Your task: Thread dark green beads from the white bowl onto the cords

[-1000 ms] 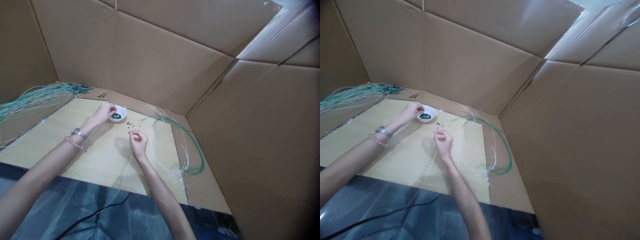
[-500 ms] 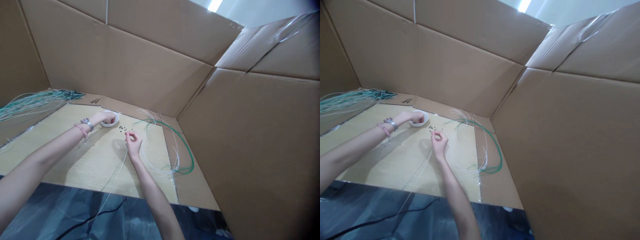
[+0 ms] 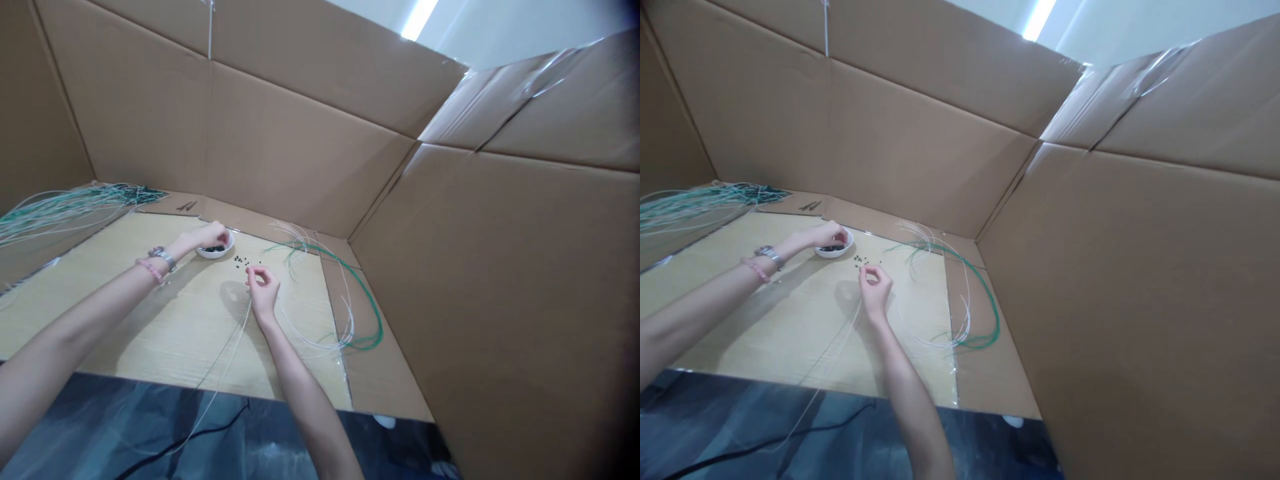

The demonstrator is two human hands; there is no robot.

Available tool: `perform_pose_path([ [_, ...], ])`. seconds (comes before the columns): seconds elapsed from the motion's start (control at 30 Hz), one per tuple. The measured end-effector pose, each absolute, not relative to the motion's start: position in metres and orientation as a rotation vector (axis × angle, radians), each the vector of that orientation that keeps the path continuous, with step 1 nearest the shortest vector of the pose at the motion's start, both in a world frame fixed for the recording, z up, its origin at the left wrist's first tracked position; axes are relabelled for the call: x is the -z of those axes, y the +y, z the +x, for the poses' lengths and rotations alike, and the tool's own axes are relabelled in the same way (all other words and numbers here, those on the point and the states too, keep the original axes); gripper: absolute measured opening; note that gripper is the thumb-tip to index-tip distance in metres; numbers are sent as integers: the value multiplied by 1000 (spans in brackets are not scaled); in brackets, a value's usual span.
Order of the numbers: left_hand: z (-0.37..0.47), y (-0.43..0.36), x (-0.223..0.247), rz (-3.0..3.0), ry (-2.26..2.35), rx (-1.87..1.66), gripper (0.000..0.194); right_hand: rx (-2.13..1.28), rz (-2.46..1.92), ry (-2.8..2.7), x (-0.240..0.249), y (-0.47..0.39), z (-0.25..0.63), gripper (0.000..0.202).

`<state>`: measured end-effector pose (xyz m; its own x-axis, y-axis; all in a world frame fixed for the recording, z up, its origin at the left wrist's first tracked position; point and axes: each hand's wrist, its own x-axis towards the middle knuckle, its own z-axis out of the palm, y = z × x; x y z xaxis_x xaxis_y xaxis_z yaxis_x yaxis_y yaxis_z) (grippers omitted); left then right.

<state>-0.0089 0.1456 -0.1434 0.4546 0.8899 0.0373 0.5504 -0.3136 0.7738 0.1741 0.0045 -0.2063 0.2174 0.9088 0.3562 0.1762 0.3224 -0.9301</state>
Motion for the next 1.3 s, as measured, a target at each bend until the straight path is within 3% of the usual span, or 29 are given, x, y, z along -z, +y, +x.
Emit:
perform_pose_path([
  [0.13,0,100,151,1732,1066,-1056,18,-708,-1112,-1272,202,1,172,22],
  [0.23,16,64,168,1473,952,-1187,14,-706,-1057,-1286,194,-7,168,23],
  [0.63,32,21,188,789,643,-1086,12,-631,-932,-1333,171,-28,161,15],
  [1.3,34,7,176,488,593,-1050,7,-565,-909,-1373,164,-33,163,9],
])
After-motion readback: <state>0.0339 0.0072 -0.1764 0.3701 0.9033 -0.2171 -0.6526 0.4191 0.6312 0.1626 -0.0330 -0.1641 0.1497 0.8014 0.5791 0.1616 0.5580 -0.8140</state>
